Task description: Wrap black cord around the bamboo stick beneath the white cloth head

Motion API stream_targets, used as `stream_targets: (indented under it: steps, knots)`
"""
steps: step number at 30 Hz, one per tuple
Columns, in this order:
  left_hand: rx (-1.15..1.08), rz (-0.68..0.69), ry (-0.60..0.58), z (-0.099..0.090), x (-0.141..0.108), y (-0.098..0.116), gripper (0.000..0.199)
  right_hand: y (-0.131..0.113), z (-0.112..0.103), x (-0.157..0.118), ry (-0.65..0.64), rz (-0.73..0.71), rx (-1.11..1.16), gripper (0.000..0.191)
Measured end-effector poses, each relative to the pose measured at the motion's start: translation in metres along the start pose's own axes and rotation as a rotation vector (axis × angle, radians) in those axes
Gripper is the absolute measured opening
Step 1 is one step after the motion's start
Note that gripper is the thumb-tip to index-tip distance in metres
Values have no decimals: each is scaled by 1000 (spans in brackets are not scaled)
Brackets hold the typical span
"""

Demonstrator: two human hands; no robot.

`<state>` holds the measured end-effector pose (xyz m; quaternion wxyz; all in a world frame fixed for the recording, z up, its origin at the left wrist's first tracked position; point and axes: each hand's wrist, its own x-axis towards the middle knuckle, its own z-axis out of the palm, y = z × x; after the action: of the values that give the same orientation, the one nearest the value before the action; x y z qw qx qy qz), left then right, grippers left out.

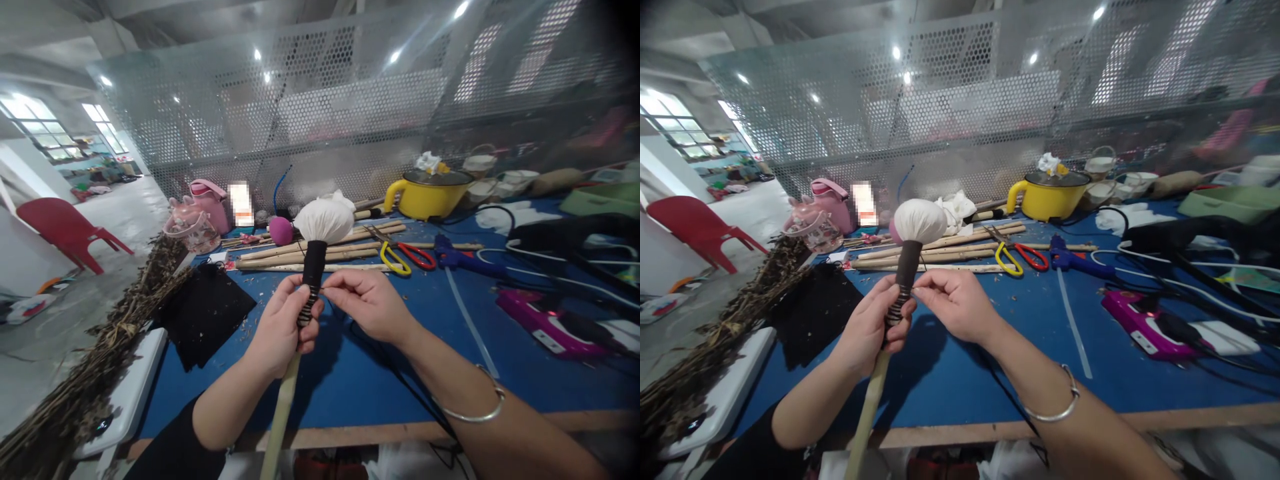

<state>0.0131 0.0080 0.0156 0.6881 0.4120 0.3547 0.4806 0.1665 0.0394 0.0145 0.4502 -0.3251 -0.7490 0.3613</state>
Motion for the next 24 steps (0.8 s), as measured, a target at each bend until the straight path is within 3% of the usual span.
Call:
stream_targets:
  steps: [5, 8, 16, 21, 24]
  knots:
    - [9, -10, 16, 0, 0, 0, 19, 1, -2, -1, 9, -134, -197, 17]
    - [22, -25, 18, -1, 0, 0, 20, 1, -2, -1, 7, -124, -202, 17]
    - [-39, -46, -59, -4, 0, -3, 20, 6, 3, 5, -91, 202, 335, 21]
    - [-127, -164, -236, -11, 2, 0, 22, 17, 2, 6, -180, 311, 565, 45]
    - [-153, -277, -355, -12, 3, -1, 28, 21, 1, 4, -246, 325, 690, 39]
